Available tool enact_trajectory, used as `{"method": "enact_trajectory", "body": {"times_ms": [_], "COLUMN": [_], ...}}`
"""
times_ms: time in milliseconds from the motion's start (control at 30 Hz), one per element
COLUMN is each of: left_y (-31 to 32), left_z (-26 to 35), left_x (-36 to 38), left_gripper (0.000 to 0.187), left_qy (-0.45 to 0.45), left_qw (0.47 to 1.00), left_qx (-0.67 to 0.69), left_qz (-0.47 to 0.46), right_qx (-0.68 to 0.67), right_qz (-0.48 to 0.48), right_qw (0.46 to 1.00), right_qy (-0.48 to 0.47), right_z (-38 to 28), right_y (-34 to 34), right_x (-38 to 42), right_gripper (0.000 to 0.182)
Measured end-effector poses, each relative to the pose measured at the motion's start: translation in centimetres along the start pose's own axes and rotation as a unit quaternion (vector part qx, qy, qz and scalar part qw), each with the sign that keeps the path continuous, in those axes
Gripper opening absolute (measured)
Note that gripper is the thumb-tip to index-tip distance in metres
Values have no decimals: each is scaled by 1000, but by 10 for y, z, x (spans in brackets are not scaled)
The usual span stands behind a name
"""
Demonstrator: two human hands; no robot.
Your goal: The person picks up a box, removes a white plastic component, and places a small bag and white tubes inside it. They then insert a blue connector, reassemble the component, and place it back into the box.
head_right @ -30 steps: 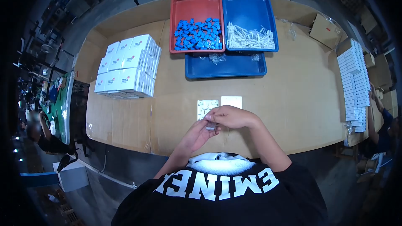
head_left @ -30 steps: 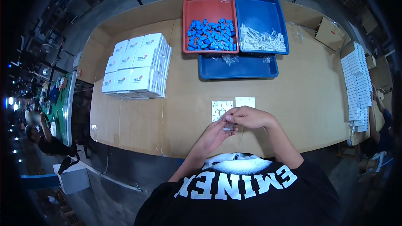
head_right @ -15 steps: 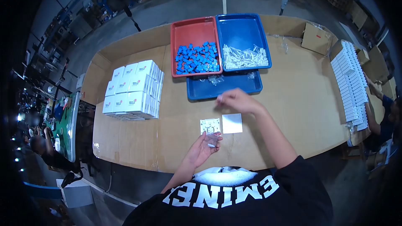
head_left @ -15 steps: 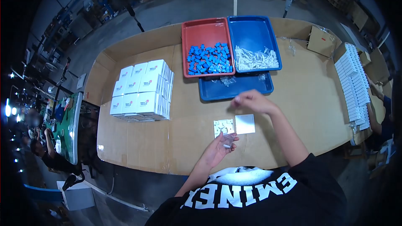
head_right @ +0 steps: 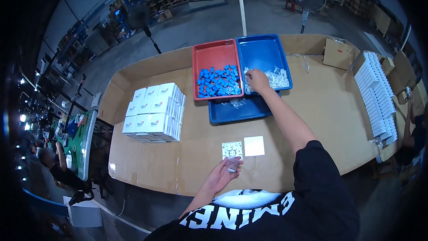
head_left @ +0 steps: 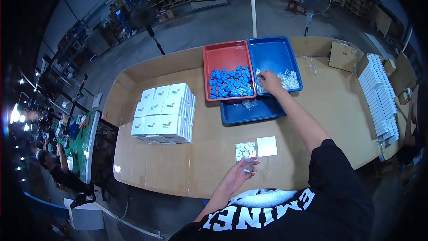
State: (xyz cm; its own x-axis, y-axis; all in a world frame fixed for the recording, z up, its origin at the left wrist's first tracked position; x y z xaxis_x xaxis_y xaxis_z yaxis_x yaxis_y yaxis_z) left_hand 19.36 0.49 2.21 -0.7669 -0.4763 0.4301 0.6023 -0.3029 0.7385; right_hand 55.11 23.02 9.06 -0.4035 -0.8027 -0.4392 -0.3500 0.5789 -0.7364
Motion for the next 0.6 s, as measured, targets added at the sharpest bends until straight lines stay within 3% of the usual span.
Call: {"method": "enact_trajectory", "body": {"times_ms": [333, 367, 433, 467, 533, 600], "left_y": [-12, -10, -9, -11, -16, -18], "left_z": [-2, -2, -2, -3, -5, -4], "left_x": [0, 1, -4, -6, -5, -6], "left_gripper": [54, 54, 54, 56, 57, 52], "left_qy": [-1, -4, -11, -8, -11, -9], "left_qw": [999, 999, 999, 999, 999, 999], "left_qx": [40, 35, 30, 30, 34, 44], "left_qz": [-2, 5, 5, 8, 13, 11], "right_qx": [-17, -178, -426, -422, -565, -555], "right_qz": [30, 40, 19, 21, 19, 11], "right_qw": [999, 982, 883, 884, 792, 798], "right_qy": [-22, 58, 199, 200, 229, 235], "right_z": [6, 9, 11, 0, -20, -16], "right_y": [-3, -6, -18, -33, -56, -63], "right_x": [-9, -13, -18, -17, -3, 13], "right_gripper": [15, 16, 18, 18, 18, 20]}}
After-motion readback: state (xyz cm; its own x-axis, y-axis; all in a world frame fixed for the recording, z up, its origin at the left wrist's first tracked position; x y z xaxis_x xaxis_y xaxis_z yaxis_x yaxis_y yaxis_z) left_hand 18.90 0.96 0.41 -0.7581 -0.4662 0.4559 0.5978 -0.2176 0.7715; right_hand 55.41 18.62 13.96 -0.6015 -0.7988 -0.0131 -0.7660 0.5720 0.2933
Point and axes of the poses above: each hand's wrist, its own x-axis away from the middle knuckle, its own y-axis out of the palm, z = x × y, the point moved 5 cm from there along -x, towards the middle knuckle, and after that the axes turned 7 degrees about z, right-handed, at the moved point
